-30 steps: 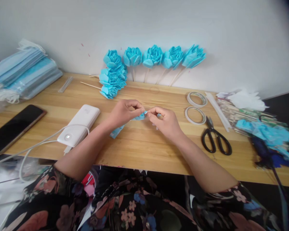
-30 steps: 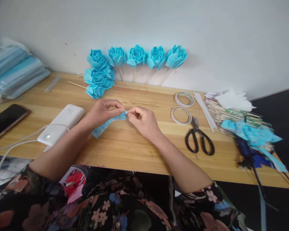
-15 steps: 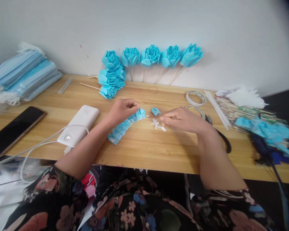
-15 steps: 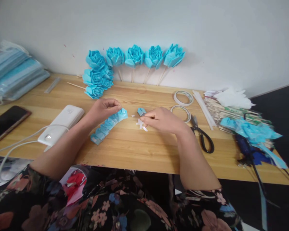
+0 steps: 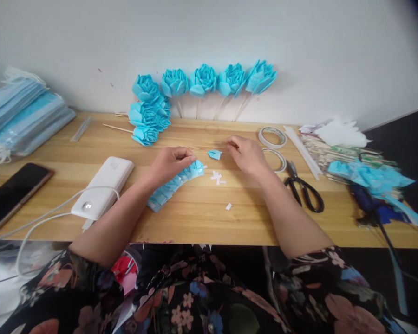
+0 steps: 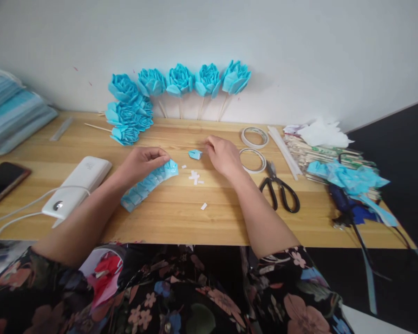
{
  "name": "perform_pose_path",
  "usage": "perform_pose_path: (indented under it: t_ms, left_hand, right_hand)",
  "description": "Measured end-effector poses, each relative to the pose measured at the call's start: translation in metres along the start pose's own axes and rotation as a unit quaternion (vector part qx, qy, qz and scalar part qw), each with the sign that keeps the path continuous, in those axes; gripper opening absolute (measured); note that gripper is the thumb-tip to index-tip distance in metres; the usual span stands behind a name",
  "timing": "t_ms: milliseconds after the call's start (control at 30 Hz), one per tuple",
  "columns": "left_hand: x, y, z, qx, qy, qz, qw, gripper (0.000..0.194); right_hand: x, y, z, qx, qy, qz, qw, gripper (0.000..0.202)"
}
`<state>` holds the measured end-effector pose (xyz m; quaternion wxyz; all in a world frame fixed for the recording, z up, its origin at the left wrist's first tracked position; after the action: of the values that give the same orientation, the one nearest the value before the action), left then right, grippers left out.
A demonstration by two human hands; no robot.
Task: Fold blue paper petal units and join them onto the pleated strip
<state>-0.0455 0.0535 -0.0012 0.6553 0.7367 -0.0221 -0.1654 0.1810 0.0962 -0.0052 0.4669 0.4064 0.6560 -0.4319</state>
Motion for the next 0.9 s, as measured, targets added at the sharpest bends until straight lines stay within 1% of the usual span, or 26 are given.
perform_pose_path:
  t_ms: [67, 133, 267, 333, 433, 500, 567, 633, 667, 700, 733, 800, 900]
  left_hand:
    - [0.0, -0.001, -0.001, 0.0, -0.005, -0.009, 1.0, 0.03]
    - [0.0, -0.002, -0.001, 0.001, -0.006, -0.016, 1.0, 0.03]
    - [-0.001, -0.004, -0.001, 0.0, -0.004, -0.018, 1.0, 0.03]
    - [-0.001, -0.004, -0.001, -0.001, -0.005, -0.02, 1.0, 0.03]
    - [-0.002, -0.004, 0.0, 0.0, -0.003, -0.024, 1.0, 0.03]
    - [-0.002, -0.003, 0.0, 0.003, 0.001, -0.025, 1.0, 0.029]
    - [-0.001, -0.003, -0.001, 0.006, 0.005, -0.025, 1.0, 0.029]
    - [-0.001, -0.003, 0.0, 0.006, 0.003, -0.022, 1.0, 0.029]
    - [0.0, -0.003, 0.0, 0.005, 0.001, -0.018, 1.0, 0.029]
    - [0.0, -0.002, 0.0, 0.003, -0.001, -0.014, 1.0, 0.028]
    - [0.0, -0.002, 0.0, 0.001, -0.005, -0.011, 1.0, 0.028]
    - [0.001, -0.001, 0.001, -0.003, -0.012, -0.008, 1.0, 0.026]
    - [0.002, 0.0, 0.001, -0.007, -0.019, -0.006, 1.0, 0.027]
  right_hand:
    - [0.001, -0.003, -0.006, -0.014, -0.002, 0.006, 1.0, 0.03]
    - [-0.001, -0.009, -0.013, -0.04, -0.02, 0.027, 0.999, 0.029]
    - [-0.009, -0.025, -0.028, -0.091, -0.091, 0.089, 0.988, 0.026]
    - [-0.01, -0.03, -0.037, -0.096, -0.141, 0.113, 0.979, 0.023]
    - [-0.006, -0.034, -0.049, -0.104, -0.201, 0.119, 0.967, 0.019]
    - [-0.002, -0.035, -0.053, -0.114, -0.227, 0.116, 0.96, 0.016]
    - [0.0, -0.034, -0.051, -0.122, -0.232, 0.104, 0.959, 0.012]
    - [-0.004, -0.032, -0.044, -0.116, -0.205, 0.05, 0.97, 0.008]
    - [-0.007, -0.03, -0.038, -0.102, -0.18, -0.002, 0.978, 0.005]
    - [-0.011, -0.028, -0.032, -0.081, -0.152, -0.08, 0.982, 0.004]
    - [-0.014, -0.027, -0.024, -0.066, -0.14, -0.164, 0.974, 0.004]
    - [-0.017, -0.026, -0.008, -0.041, -0.125, -0.313, 0.941, 0.013]
    - [-0.016, -0.031, 0.012, -0.004, -0.112, -0.458, 0.882, 0.019]
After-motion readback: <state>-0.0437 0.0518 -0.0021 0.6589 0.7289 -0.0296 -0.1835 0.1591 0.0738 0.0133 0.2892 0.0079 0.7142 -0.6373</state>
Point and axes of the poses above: each hand's wrist, its own z-axis away from the middle knuckle, its own x-axis out of the palm, y = z × x, the point moved 4 cm from there along -z, towards the middle knuckle, and after that the axes turned 11 degrees about z, right-handed, at the moved point
